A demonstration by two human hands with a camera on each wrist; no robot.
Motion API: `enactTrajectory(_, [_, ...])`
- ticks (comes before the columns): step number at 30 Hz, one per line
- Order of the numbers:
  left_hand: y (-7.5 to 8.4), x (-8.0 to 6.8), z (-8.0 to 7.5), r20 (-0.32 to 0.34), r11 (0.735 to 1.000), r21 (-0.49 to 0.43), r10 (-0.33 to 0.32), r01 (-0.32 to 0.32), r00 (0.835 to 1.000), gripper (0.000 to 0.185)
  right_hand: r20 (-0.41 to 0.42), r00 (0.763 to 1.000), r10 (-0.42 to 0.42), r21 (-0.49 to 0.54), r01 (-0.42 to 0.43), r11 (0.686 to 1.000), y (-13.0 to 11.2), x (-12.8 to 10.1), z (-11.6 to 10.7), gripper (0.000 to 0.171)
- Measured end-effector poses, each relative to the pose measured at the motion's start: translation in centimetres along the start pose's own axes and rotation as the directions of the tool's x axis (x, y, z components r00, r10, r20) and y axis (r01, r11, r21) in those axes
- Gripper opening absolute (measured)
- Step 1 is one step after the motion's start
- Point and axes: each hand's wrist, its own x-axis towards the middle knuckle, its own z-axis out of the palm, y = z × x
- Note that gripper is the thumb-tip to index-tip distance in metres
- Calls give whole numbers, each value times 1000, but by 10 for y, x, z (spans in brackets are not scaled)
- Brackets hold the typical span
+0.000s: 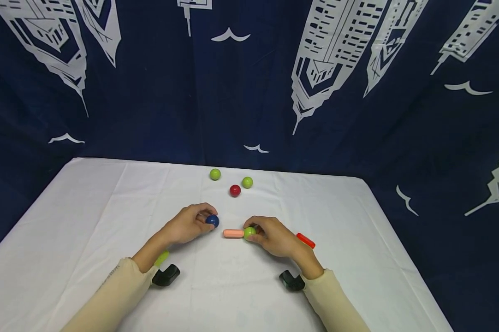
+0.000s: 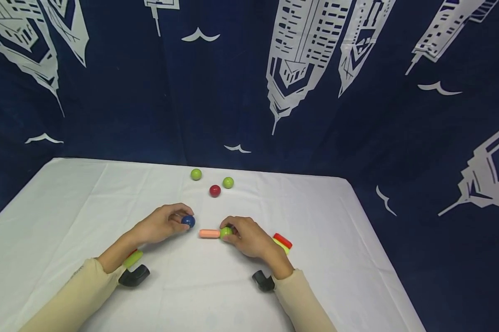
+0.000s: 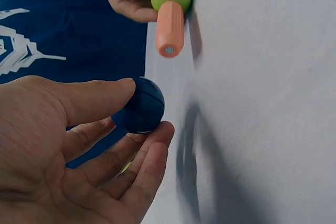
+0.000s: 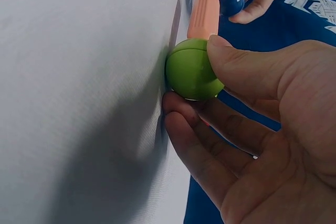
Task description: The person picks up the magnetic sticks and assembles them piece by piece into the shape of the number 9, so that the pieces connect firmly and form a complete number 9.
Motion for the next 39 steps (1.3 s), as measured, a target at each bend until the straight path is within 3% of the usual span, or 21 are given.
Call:
enactTrajectory(22, [0, -8, 17, -39, 997, 59, 51, -49, 998, 25, -1, 1000, 4, -22, -4, 1000, -1, 1, 0, 24])
enactTrajectory(39, [-2, -10, 21, -24, 998, 62, -10, 11, 1000, 25, -12, 1000, 8, -22, -9, 1000, -3, 1, 0, 28])
